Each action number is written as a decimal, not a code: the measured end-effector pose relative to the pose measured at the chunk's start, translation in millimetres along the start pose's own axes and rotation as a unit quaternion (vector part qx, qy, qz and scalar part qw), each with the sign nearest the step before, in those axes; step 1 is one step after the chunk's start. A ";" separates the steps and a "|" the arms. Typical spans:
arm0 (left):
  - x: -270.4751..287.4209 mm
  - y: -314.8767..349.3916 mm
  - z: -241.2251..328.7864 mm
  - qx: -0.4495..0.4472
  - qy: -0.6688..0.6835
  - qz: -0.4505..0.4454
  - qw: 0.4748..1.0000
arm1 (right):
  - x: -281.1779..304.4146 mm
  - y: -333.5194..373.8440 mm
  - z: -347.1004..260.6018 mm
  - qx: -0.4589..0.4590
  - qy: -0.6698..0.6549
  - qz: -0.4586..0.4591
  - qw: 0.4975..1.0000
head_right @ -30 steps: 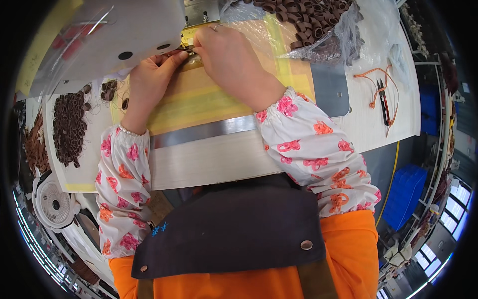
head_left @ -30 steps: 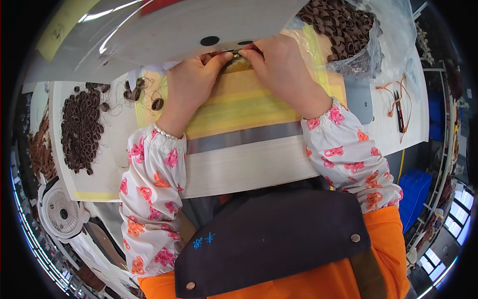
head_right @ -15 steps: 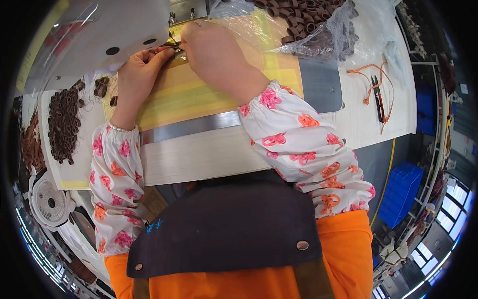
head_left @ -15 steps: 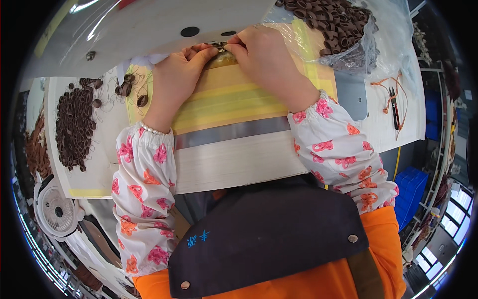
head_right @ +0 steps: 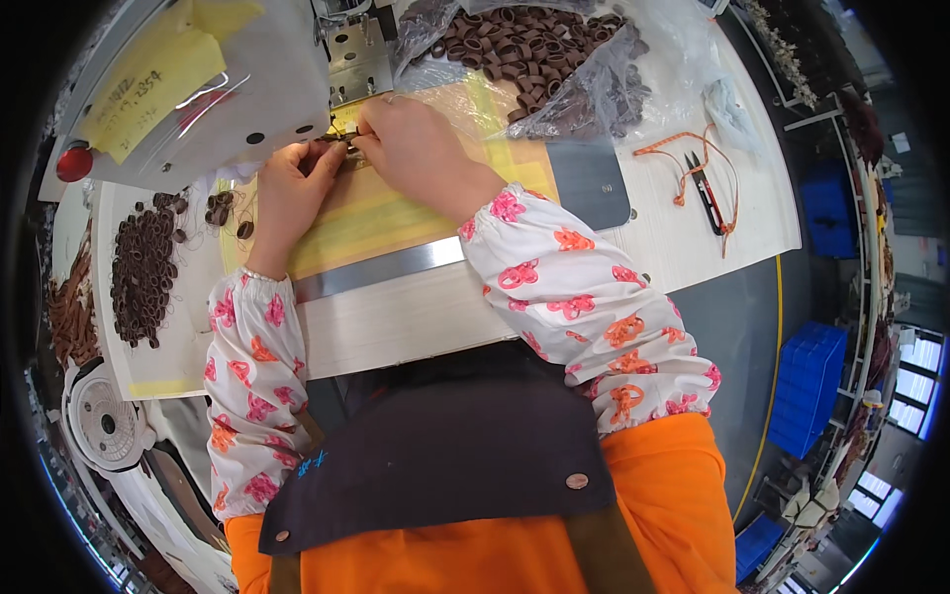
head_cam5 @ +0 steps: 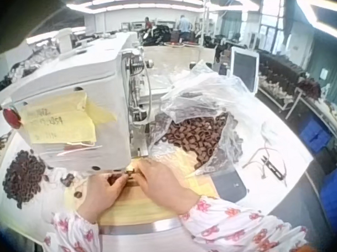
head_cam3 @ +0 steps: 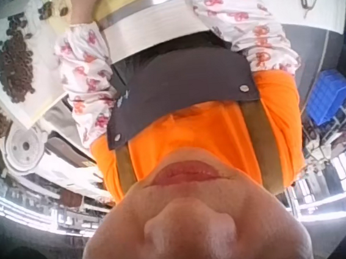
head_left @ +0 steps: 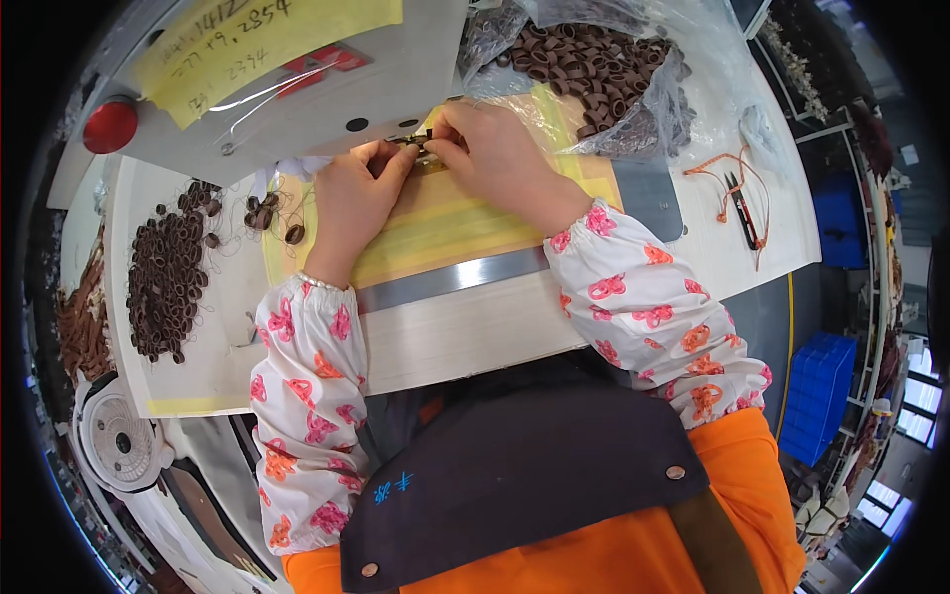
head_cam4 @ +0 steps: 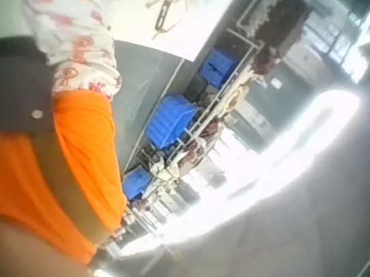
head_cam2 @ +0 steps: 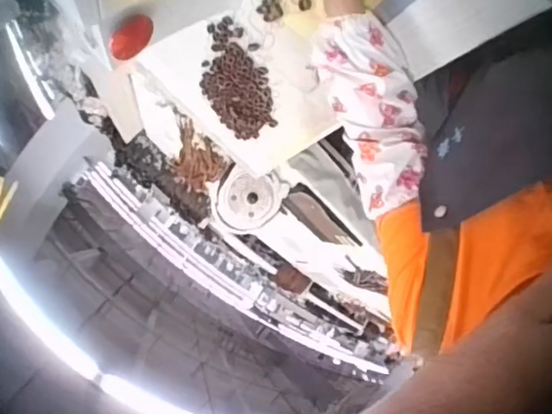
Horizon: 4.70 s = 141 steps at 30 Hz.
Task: The worker is assembling small leather loops or components by aligning and threading them through a machine guide.
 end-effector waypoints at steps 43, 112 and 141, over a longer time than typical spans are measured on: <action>-6.6 14.2 21.9 -0.054 0.106 -0.116 0.986 | -11.2 15.6 -33.5 0.054 -0.048 -0.022 0.997; -6.5 -10.8 -27.6 0.070 0.022 -0.069 0.995 | -9.1 -5.5 12.3 -0.060 -0.057 -0.021 0.996; -3.4 18.5 15.0 -0.182 0.024 -0.089 0.979 | -22.2 43.3 -3.8 -0.253 -0.363 -0.205 0.873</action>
Point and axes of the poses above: each hand's wrist, its own y-axis away from the middle knuckle, its own x-axis out of the back of the hand, z = x × y, the point moved 9 cm from there along -y, towards the middle knuckle, and after that the axes turned 4 degrees about -z, right-handed, at the moved point
